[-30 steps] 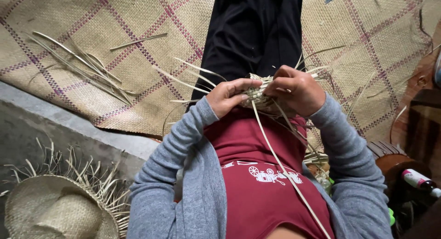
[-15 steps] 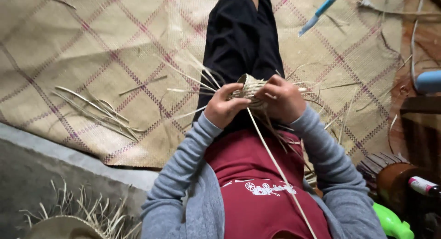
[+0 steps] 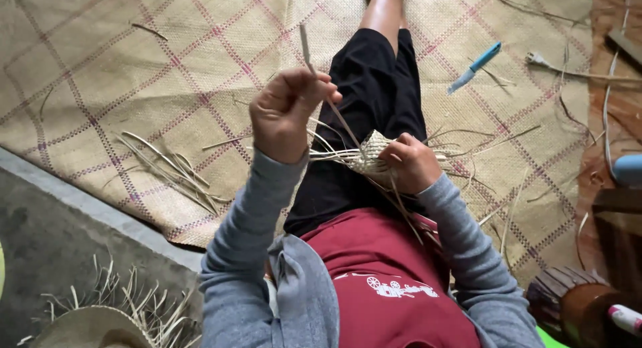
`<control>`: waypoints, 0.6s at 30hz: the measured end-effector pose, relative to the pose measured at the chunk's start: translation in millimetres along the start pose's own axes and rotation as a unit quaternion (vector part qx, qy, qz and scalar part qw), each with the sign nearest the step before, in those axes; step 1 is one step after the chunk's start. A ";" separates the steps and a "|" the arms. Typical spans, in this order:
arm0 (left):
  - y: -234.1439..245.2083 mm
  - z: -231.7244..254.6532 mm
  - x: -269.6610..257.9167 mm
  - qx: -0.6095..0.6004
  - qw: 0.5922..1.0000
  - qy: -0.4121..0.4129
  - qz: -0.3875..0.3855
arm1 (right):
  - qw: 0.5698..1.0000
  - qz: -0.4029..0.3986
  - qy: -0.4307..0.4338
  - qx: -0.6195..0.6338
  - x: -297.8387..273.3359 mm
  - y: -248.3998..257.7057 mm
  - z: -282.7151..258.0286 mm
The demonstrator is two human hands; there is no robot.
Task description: A person is weaving a bucket hat using dried plant fibers while sitting on a floor mat.
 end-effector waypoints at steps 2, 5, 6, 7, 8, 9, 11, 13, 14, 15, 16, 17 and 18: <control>9.6 4.4 3.8 -0.049 0.998 -0.013 0.028 | 1.000 -0.010 -0.010 -0.004 -2.0 -0.5 -0.2; 20.0 8.4 3.7 -0.073 0.996 -0.008 0.052 | 1.000 -0.025 -0.015 -0.001 -4.8 -10.8 12.4; 18.1 20.3 1.6 -0.073 0.996 -0.003 0.053 | 0.999 -0.028 -0.018 0.000 -1.9 -6.5 8.0; 10.1 33.8 0.2 0.006 1.000 -0.006 0.021 | 1.000 -0.029 -0.001 0.008 1.3 -2.5 -0.1; 1.5 44.6 -3.3 0.084 0.996 -0.005 -0.011 | 0.999 -0.032 0.013 0.017 0.6 1.2 -7.7; 0.0 46.8 -5.2 0.083 0.996 0.004 -0.011 | 0.999 -0.038 0.006 0.019 2.6 -0.3 -4.0; -23.2 73.1 -15.5 0.447 0.883 -0.131 -0.058 | 0.999 -0.030 0.033 0.019 -0.4 -1.6 -5.8; -7.1 31.2 -35.1 0.459 0.877 -0.115 -0.081 | 0.999 -0.028 0.020 0.020 -8.6 -11.9 9.4; -0.5 10.7 -44.1 0.474 0.868 -0.111 -0.098 | 1.000 -0.019 0.018 0.018 -10.0 -15.0 16.7; -0.1 -6.1 -60.5 0.471 0.870 -0.105 -0.103 | 1.000 -0.021 0.010 0.018 -10.9 -12.9 16.2; 5.8 -36.2 -75.5 0.412 0.903 -0.017 -0.122 | 0.999 -0.022 0.011 0.024 -9.9 -11.3 13.8; 10.2 -65.8 -94.0 0.348 0.924 0.072 -0.140 | 0.999 -0.024 0.012 0.030 -9.0 -9.5 10.9; 12.0 -83.0 -110.9 0.349 0.923 0.076 -0.141 | 0.999 -0.025 0.009 0.032 -8.4 -7.9 11.1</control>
Point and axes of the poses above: each hand's wrist, its own x-axis towards the middle knuckle, its own y-axis out of the back of the hand, z = x × y, the point moved 10 cm from there along x, towards the middle knuckle, and after that the axes turned 8 degrees about -x, right-handed, at the moved point
